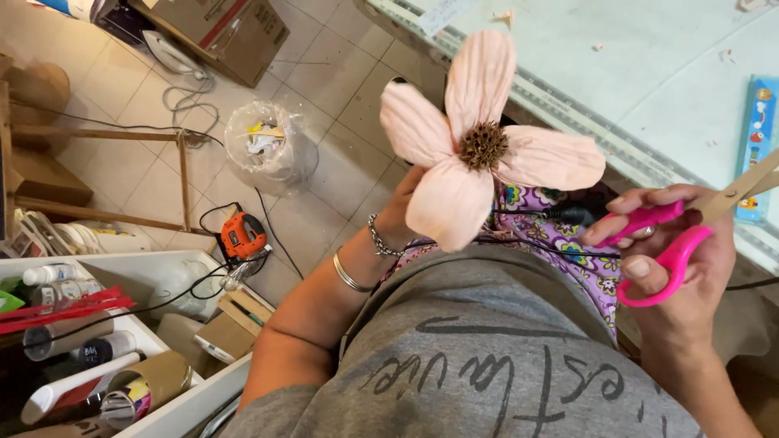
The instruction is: Trimming and shaping a decorative paper flower using scissors
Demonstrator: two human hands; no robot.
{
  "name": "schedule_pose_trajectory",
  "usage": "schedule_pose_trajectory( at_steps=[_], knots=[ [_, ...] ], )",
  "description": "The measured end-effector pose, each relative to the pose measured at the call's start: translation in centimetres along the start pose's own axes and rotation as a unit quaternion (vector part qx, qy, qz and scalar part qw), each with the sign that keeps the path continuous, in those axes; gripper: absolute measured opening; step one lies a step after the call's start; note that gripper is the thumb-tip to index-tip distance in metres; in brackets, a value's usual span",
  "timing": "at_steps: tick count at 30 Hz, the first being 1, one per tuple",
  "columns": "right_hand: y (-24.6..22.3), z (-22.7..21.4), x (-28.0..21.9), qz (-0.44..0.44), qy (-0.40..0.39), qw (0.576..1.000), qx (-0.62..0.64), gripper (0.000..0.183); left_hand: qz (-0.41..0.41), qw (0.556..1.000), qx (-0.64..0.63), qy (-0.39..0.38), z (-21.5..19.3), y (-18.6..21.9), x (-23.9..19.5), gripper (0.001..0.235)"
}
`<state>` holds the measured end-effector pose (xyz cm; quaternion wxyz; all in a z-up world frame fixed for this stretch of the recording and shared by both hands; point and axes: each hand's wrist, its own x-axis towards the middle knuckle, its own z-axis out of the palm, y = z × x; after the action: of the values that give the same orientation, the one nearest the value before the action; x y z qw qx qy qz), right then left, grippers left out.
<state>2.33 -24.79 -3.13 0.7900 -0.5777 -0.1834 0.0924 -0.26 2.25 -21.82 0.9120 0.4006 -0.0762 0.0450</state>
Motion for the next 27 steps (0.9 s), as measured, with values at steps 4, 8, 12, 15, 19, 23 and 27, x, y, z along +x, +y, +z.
schedule_pose_trajectory(
  at_steps=[4,8,12,15,19,23,27],
  knots=[
    [-0.2,0.3,0.1,0.003,0.020,0.998,-0.051,0.058,0.054,0.977,-0.138,-0.156,2.8,1.7,1.8,0.065],
    [-1.1,2.3,0.7,0.013,0.074,0.996,-0.058,0.048,0.044,0.985,-0.088,-0.142,8.7,7.1,4.0,0.047],
    [-1.8,3.8,2.5,-0.008,0.079,0.994,-0.080,0.044,-0.018,0.979,-0.179,-0.101,6.5,5.7,4.2,0.056],
    [-2.2,4.5,3.6,-0.012,0.056,0.992,-0.108,0.042,0.018,0.975,-0.140,-0.171,8.4,6.9,4.8,0.065],
    [-2.3,4.8,4.4,-0.084,0.023,0.983,-0.160,0.052,0.022,0.980,-0.147,-0.130,8.7,7.9,6.4,0.044],
    [-3.1,5.7,4.6,-0.095,0.017,0.980,-0.173,0.052,0.043,0.988,-0.126,-0.073,13.0,11.6,8.3,0.010],
    [-3.1,5.2,4.5,-0.091,0.023,0.985,-0.147,0.062,0.027,0.987,-0.148,-0.059,13.7,11.7,7.9,0.015]
  ],
)
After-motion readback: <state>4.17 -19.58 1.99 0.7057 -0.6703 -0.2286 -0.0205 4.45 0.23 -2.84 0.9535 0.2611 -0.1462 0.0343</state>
